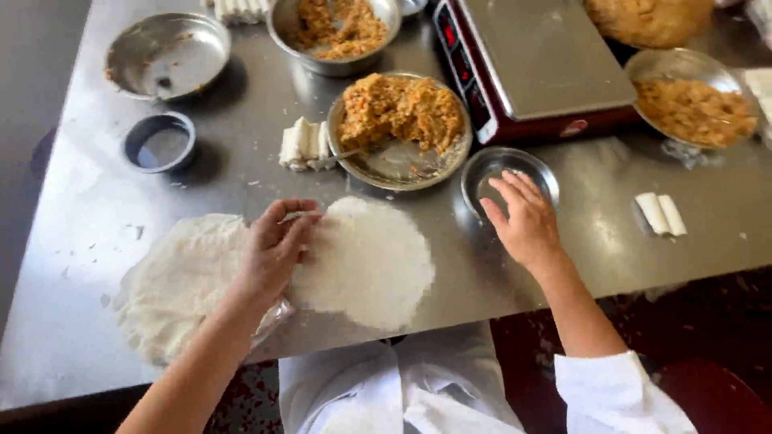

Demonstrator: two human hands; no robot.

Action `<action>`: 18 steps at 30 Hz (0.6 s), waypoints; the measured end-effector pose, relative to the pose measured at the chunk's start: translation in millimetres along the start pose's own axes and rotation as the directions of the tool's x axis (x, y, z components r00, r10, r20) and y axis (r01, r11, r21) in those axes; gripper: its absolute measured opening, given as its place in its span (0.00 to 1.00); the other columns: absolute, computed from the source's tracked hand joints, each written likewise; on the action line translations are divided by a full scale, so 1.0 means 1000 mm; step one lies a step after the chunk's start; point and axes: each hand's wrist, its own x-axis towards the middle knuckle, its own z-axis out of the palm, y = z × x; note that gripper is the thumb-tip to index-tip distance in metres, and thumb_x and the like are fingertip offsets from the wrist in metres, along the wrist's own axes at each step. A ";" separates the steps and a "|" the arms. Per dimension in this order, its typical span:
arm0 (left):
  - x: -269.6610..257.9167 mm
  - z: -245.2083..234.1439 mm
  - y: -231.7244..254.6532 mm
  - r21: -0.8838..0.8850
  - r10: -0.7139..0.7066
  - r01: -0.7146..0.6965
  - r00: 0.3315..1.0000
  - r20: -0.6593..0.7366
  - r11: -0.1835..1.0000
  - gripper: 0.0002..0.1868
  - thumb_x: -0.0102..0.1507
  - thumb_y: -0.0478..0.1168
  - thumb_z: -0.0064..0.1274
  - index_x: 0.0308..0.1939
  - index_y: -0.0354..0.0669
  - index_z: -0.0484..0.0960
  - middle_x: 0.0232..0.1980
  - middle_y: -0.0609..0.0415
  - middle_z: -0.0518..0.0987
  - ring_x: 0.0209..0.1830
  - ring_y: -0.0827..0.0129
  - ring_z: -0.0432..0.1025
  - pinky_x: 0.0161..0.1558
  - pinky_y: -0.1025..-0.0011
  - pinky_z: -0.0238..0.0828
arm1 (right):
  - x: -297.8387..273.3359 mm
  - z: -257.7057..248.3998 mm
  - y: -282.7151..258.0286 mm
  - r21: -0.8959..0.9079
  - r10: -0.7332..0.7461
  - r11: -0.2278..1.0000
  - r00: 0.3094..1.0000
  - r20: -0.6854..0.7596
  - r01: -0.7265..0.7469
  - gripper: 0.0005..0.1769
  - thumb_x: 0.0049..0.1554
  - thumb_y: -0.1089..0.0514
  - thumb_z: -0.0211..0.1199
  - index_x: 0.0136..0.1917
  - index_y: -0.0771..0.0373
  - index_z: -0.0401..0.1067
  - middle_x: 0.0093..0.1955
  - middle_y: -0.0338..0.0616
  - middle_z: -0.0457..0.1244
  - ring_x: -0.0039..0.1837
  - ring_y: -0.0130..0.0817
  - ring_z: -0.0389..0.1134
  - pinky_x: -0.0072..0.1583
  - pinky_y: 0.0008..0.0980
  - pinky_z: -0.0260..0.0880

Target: Workers in a food production facility are grouping spring rolls and placing them into plastic bags, as well as rolling individual spring rolls using wrappers and filling.

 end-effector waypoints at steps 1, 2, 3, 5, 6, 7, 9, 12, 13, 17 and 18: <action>0.006 0.001 -0.020 0.188 0.052 -0.042 0.997 -0.049 0.981 0.16 0.69 0.32 0.46 0.62 0.38 0.71 0.48 0.48 0.83 0.39 0.71 0.74 0.36 0.78 0.76 | -0.001 0.008 0.008 -0.088 -0.001 0.996 1.000 -0.007 0.000 0.28 0.67 0.34 0.53 0.65 0.54 0.76 0.66 0.52 0.68 0.72 0.52 0.65 0.70 0.49 0.65; -0.002 0.015 -0.018 0.186 0.054 -0.047 0.998 -0.035 0.982 0.16 0.69 0.32 0.46 0.62 0.38 0.71 0.48 0.48 0.83 0.39 0.71 0.74 0.36 0.78 0.76 | -0.004 0.016 0.014 -0.097 0.010 0.995 1.000 -0.012 -0.011 0.28 0.67 0.34 0.53 0.65 0.54 0.76 0.66 0.52 0.68 0.72 0.52 0.65 0.70 0.49 0.65; -0.010 0.029 -0.016 0.499 0.413 -0.411 0.904 0.114 0.763 0.11 0.67 0.31 0.48 0.54 0.35 0.76 0.47 0.42 0.82 0.44 0.56 0.75 0.40 0.66 0.76 | -0.007 0.024 0.021 -0.154 0.022 0.988 1.000 -0.009 -0.024 0.29 0.67 0.32 0.52 0.64 0.53 0.77 0.66 0.50 0.68 0.72 0.51 0.65 0.70 0.51 0.63; -0.032 0.056 -0.026 0.664 0.632 -0.666 0.684 0.364 0.339 0.08 0.64 0.29 0.50 0.46 0.32 0.81 0.47 0.35 0.80 0.49 0.42 0.77 0.44 0.53 0.76 | -0.013 0.029 0.020 -0.210 0.046 0.977 0.999 0.002 -0.045 0.30 0.66 0.29 0.50 0.62 0.52 0.77 0.65 0.48 0.68 0.72 0.50 0.65 0.70 0.52 0.62; -0.042 0.070 -0.038 0.629 0.598 -0.722 0.648 0.471 0.288 0.07 0.64 0.28 0.50 0.45 0.33 0.81 0.49 0.37 0.80 0.50 0.47 0.76 0.46 0.57 0.78 | -0.011 0.025 0.014 -0.155 0.063 0.987 0.994 0.086 -0.049 0.36 0.67 0.30 0.41 0.64 0.57 0.75 0.69 0.53 0.65 0.75 0.56 0.61 0.71 0.55 0.58; -0.052 0.084 -0.050 0.584 0.556 -0.775 0.603 0.571 0.241 0.07 0.65 0.26 0.50 0.45 0.34 0.80 0.52 0.38 0.80 0.50 0.53 0.76 0.47 0.60 0.79 | -0.009 0.021 0.008 -0.099 0.075 0.993 0.983 0.170 -0.058 0.42 0.67 0.30 0.33 0.65 0.63 0.74 0.72 0.59 0.62 0.77 0.61 0.57 0.72 0.59 0.54; -0.064 0.090 -0.067 0.532 0.528 -0.818 0.558 0.641 0.218 0.03 0.67 0.28 0.47 0.42 0.35 0.76 0.51 0.40 0.76 0.48 0.52 0.72 0.46 0.60 0.71 | -0.011 0.024 0.007 -0.111 0.058 0.993 0.987 0.151 -0.041 0.40 0.67 0.31 0.35 0.63 0.63 0.74 0.71 0.58 0.63 0.76 0.62 0.58 0.70 0.58 0.57; -0.075 0.082 -0.078 0.476 0.448 -0.847 0.530 0.720 0.237 0.05 0.67 0.31 0.49 0.36 0.37 0.73 0.50 0.44 0.72 0.49 0.50 0.67 0.45 0.59 0.63 | -0.011 0.022 0.007 -0.110 0.030 0.994 0.989 0.148 -0.014 0.39 0.67 0.31 0.36 0.62 0.62 0.75 0.69 0.56 0.64 0.75 0.62 0.59 0.67 0.57 0.61; -0.077 0.076 -0.080 0.470 0.398 -0.839 0.544 0.739 0.274 0.06 0.65 0.33 0.54 0.33 0.39 0.74 0.51 0.46 0.73 0.51 0.50 0.68 0.45 0.59 0.64 | -0.010 0.021 0.006 -0.101 0.027 0.995 0.987 0.160 -0.011 0.40 0.67 0.30 0.34 0.61 0.63 0.75 0.69 0.55 0.64 0.74 0.62 0.59 0.65 0.58 0.63; -0.080 0.069 -0.060 0.463 0.337 -0.792 0.595 0.729 0.398 0.07 0.66 0.40 0.58 0.41 0.42 0.77 0.46 0.52 0.77 0.47 0.54 0.70 0.46 0.59 0.65 | 0.008 0.003 -0.045 -0.014 -0.010 1.000 0.994 0.105 0.012 0.42 0.67 0.30 0.32 0.65 0.64 0.73 0.70 0.56 0.64 0.74 0.60 0.60 0.75 0.55 0.57; -0.081 0.073 -0.053 0.471 0.394 -0.796 0.601 0.696 0.381 0.07 0.67 0.40 0.55 0.42 0.41 0.75 0.51 0.47 0.76 0.51 0.50 0.70 0.52 0.56 0.66 | 0.013 -0.006 -0.074 0.187 -0.138 0.973 0.990 0.000 0.136 0.22 0.63 0.53 0.46 0.60 0.67 0.73 0.61 0.54 0.66 0.66 0.53 0.65 0.70 0.45 0.68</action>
